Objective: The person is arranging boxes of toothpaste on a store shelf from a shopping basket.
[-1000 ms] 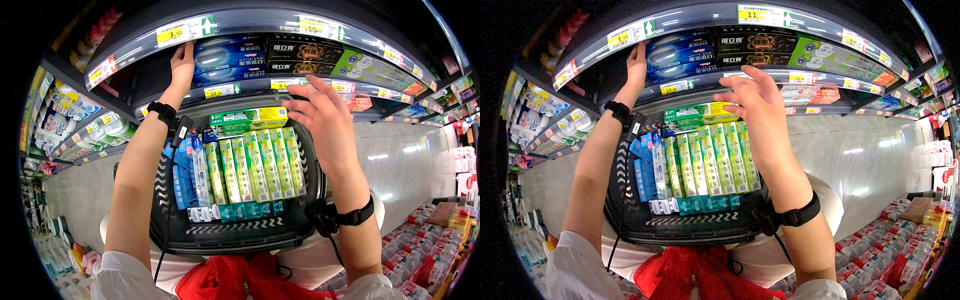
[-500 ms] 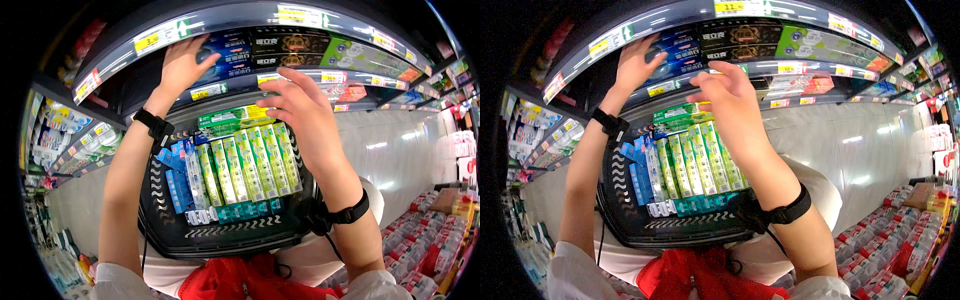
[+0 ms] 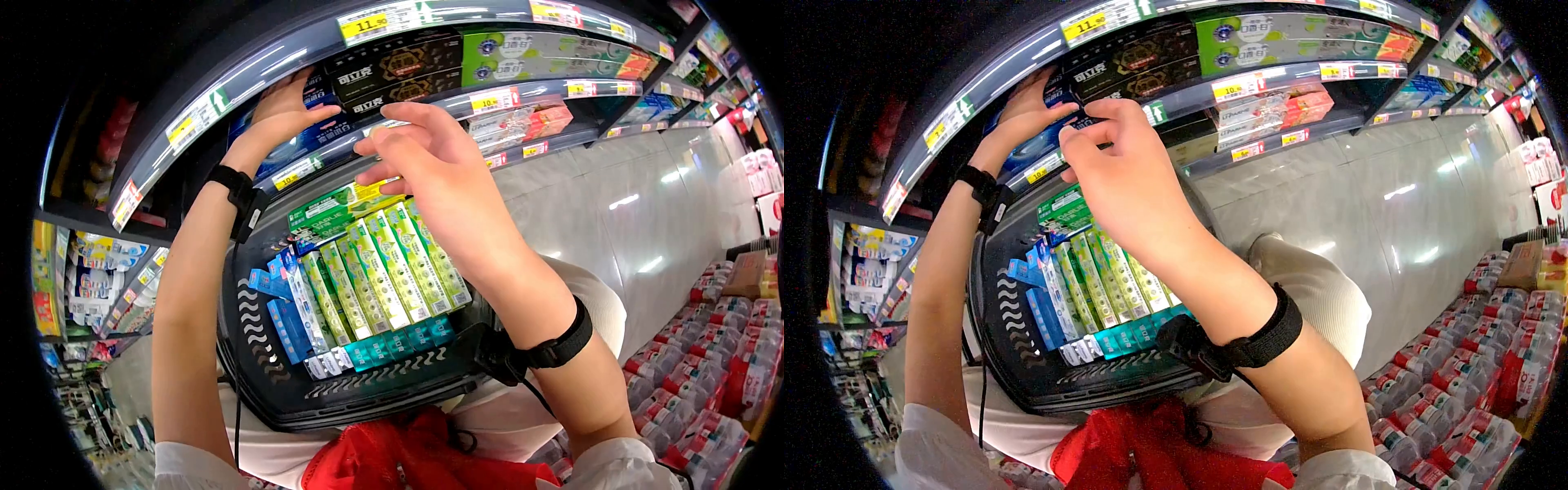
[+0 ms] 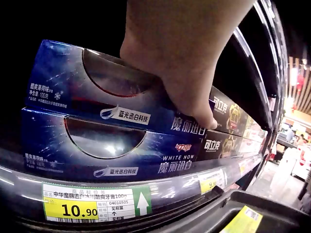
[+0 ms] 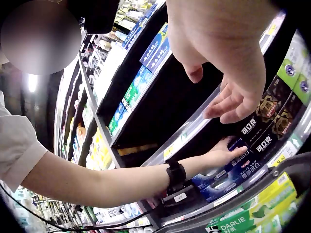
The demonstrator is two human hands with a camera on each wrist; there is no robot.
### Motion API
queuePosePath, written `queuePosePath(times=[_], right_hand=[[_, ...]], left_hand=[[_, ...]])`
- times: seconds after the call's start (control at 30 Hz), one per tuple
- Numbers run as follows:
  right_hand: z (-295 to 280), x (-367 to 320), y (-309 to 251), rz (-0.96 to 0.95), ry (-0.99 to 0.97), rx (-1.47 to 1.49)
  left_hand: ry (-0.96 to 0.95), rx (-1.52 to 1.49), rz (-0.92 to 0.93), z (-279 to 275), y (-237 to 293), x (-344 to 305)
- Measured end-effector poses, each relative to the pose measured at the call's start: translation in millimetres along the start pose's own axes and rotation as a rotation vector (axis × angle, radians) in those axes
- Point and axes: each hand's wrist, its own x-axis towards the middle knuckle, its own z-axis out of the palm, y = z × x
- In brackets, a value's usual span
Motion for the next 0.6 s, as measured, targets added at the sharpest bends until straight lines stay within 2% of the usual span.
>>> queuePosePath(times=[0.27, 0.4, 0.6], right_hand=[[-11.1, -11.2, -7.8, 0.023, -0.012, -0.098], [-11.0, -10.0, -6.2, -0.017, 0.008, -0.067], [-11.5, -12.5, -11.7, 0.003, -0.053, -0.117]], left_hand=[[-0.092, 0.034, -0.047, 8.7, -6.4, 11.7], [-0.048, -0.060, 0.079, 0.0, 7.3, 11.0], [-0.040, -0.202, 0.054, 4.0, 9.5, 15.6]])
